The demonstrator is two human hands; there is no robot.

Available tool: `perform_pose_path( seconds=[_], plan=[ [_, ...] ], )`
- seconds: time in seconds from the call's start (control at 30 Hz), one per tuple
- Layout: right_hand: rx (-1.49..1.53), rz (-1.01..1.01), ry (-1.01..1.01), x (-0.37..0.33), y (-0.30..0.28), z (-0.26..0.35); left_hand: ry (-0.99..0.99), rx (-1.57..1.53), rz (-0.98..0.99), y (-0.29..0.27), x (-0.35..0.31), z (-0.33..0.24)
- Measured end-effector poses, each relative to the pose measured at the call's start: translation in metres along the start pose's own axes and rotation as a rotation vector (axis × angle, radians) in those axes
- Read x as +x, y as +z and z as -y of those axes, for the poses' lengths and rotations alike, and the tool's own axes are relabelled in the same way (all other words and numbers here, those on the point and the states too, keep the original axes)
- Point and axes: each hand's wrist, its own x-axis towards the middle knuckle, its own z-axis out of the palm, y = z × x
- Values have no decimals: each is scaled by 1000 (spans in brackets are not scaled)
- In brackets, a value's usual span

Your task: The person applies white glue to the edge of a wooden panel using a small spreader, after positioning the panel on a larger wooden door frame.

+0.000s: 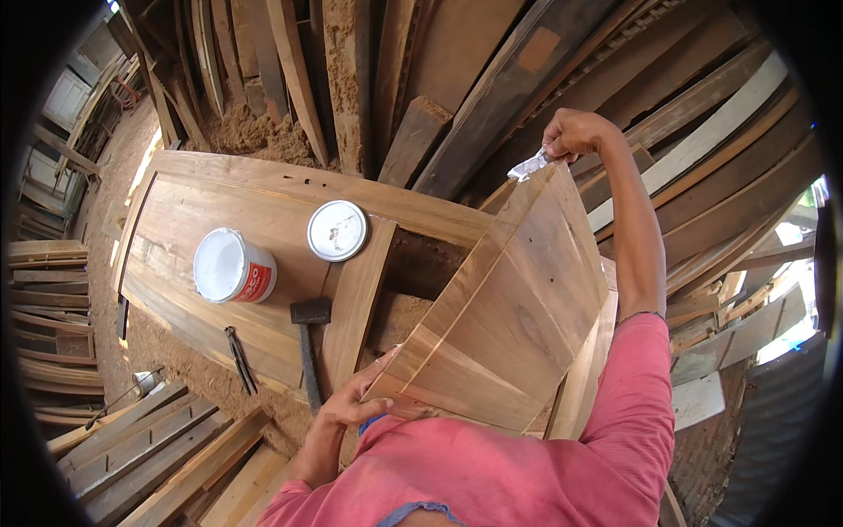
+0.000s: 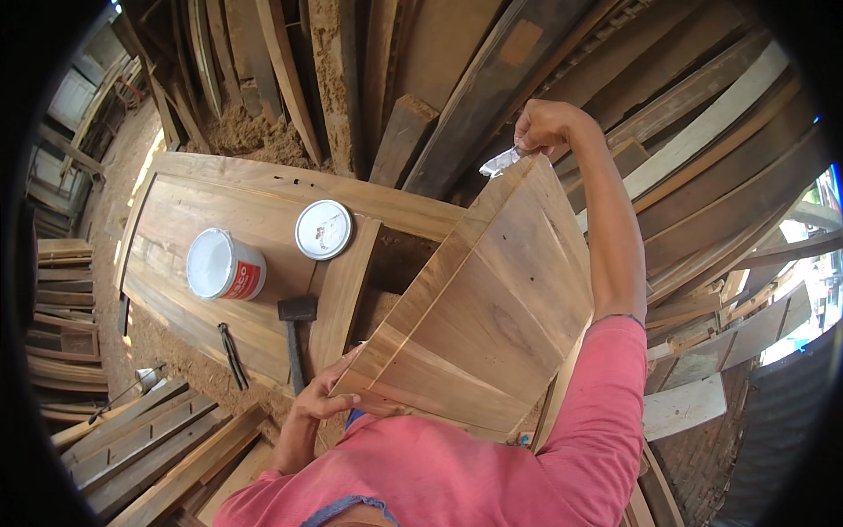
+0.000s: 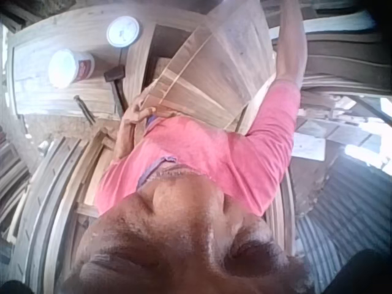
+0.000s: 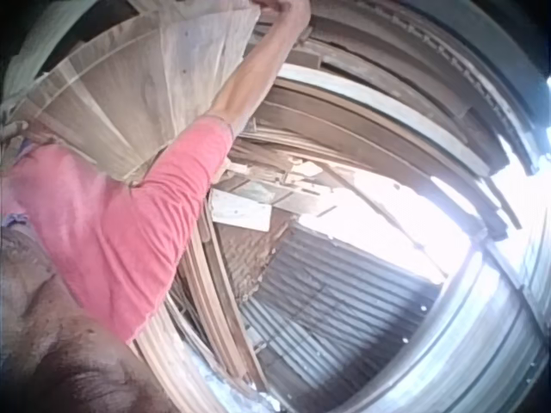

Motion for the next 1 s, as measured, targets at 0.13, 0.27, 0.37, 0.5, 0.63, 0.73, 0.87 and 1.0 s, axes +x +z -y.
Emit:
perform_pose_path(
  seconds=[0.13, 0.27, 0.37, 0.5, 0.63, 0.73, 0.87, 1.0],
  plan=[
    [161, 169, -32, -5, 6, -10, 25, -16, 30, -1, 2, 4],
    [286, -32, -184, -37, 26, -26, 37, -13, 50, -1, 5, -1],
    [374, -121, -210, -56, 63, -29, 32, -64, 50, 0, 3, 0],
    [421, -209, -239, -83, 94, -28, 48, -51, 63, -1, 5, -4],
    [535, -406, -222, -89, 97, -23, 39, -49, 72, 0, 2, -1],
    [407, -331, -187, -82, 99, -30, 45, -64, 84, 3, 4, -4],
    [439, -239, -214, -99, 96, 3, 78, -42, 80, 1, 1, 0],
    [431, -344, -231, -92, 98, -17, 94, -18, 73, 1, 1, 0]
  ],
)
